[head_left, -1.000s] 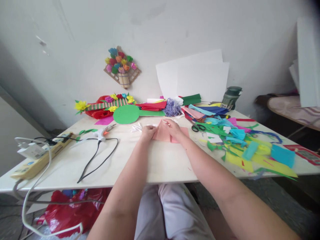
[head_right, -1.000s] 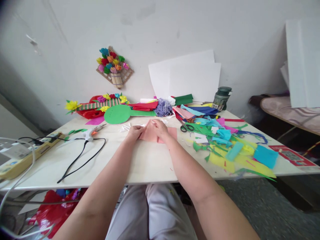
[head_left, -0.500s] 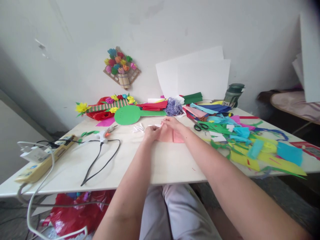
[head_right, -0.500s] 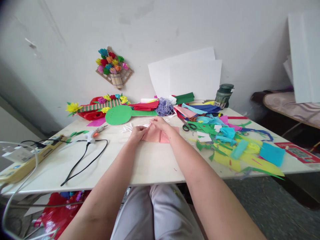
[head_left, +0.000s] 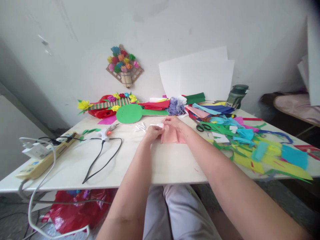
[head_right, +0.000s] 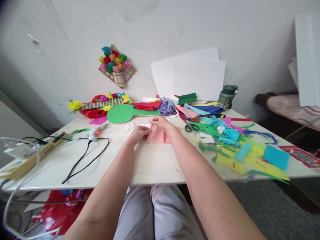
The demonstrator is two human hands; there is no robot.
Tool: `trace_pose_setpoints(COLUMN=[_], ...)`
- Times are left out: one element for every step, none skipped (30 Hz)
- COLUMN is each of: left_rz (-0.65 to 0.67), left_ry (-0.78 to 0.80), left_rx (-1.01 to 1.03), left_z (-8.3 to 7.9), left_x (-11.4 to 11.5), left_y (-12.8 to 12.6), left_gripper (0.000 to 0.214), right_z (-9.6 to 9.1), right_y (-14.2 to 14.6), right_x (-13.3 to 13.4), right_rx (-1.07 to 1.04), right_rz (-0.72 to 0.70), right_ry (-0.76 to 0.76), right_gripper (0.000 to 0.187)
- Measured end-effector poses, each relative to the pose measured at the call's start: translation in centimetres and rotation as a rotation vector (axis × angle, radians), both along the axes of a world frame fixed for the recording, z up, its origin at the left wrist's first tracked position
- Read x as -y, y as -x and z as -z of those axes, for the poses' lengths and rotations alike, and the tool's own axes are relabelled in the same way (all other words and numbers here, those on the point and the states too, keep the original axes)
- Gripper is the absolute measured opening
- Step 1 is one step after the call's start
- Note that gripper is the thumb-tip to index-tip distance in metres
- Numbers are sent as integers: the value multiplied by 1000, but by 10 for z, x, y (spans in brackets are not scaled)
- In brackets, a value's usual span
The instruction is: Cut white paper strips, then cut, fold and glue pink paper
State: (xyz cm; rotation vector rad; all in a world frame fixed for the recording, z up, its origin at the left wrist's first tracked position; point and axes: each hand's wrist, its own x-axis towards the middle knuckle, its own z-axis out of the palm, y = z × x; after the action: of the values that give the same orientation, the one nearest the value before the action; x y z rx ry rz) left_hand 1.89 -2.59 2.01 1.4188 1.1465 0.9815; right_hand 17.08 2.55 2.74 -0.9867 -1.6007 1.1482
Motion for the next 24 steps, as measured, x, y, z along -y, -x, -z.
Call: trace_pose_setpoints(left_rz=[-10, -17, -21, -28, -39, -54, -68, -79, -86, -89, -91, -96, -103, -113, -126, -140, -156, -172, -189, -203, -215, -226, -236, -245], left_ry=[-5, -11, -15, -15, -14, -14, -16, -19, -21, -22, -22, -21, -20, -19, -19, -19, -18, -18, -18, -17, -16, -14, -13, -13], left_rx=[-23, -40, -49, -51, -50, -45, -41, -37, -35, -32, -28, -23, -18, -12, -8, -4, -2, 0, -2, -8, -16, -26, -37, -45], left_z=[0, 1, 2, 3, 4, 5, 6, 6, 7, 7, 7, 7, 8, 8, 8, 8, 9, 9, 9, 10, 10, 10, 11, 11], left_x=[-1, -2, -3, -5, -6, -7, -8, -9, -9, -10, -10, -10, -9, -9, -9, -9, -10, -10, -10, -11, -11, -12, -13, -13], left_y=[1, 2, 3, 5, 6, 7, 8, 9, 10, 11, 11, 12, 12, 12, 11, 11, 11, 11, 11, 11, 11, 11, 11, 11], left_gripper=[24, 24, 23, 23, 23, 23, 24, 25, 26, 28, 29, 30, 30, 30, 30, 29, 27, 25, 23, 21, 20, 18, 17, 16], right_z=[0, 1, 3, 4, 6, 8, 10, 12, 13, 15, 15, 16, 17, 18, 19, 20, 21, 21, 21, 21, 20, 18, 16, 13], right_y=[1, 2, 2, 1, 0, -2, -5, -7, -10, -13, -16, -18, -20, -21, -22, -22, -22, -23, -24, -25, -26, -27, -28, -29], right_x=[0, 0, -1, -2, -3, -4, -6, -7, -7, -7, -6, -4, -2, 1, 5, 8, 12, 15, 18, 21, 24, 27, 29, 32], right_rx=[32, 55, 69, 77, 86, 104, 140, 195, 263, 334, 404, 475, 550, 632, 718, 804, 881, 940, 982, 1011, 1031, 1049, 1066, 1082], right_rz=[18, 37, 56, 78, 108, 148, 195, 246, 293, 336, 375, 414, 451, 485, 513, 534, 547, 557, 567, 580, 596, 615, 633, 651], right_ry=[-16, -30, -42, -55, -74, -98, -124, -147, -163, -169, -170, -170, -172, -178, -188, -199, -210, -223, -237, -252, -265, -276, -284, -283], right_gripper=[31, 31, 31, 31, 31, 30, 29, 29, 28, 28, 28, 28, 28, 28, 29, 30, 31, 32, 34, 35, 36, 37, 37, 38])
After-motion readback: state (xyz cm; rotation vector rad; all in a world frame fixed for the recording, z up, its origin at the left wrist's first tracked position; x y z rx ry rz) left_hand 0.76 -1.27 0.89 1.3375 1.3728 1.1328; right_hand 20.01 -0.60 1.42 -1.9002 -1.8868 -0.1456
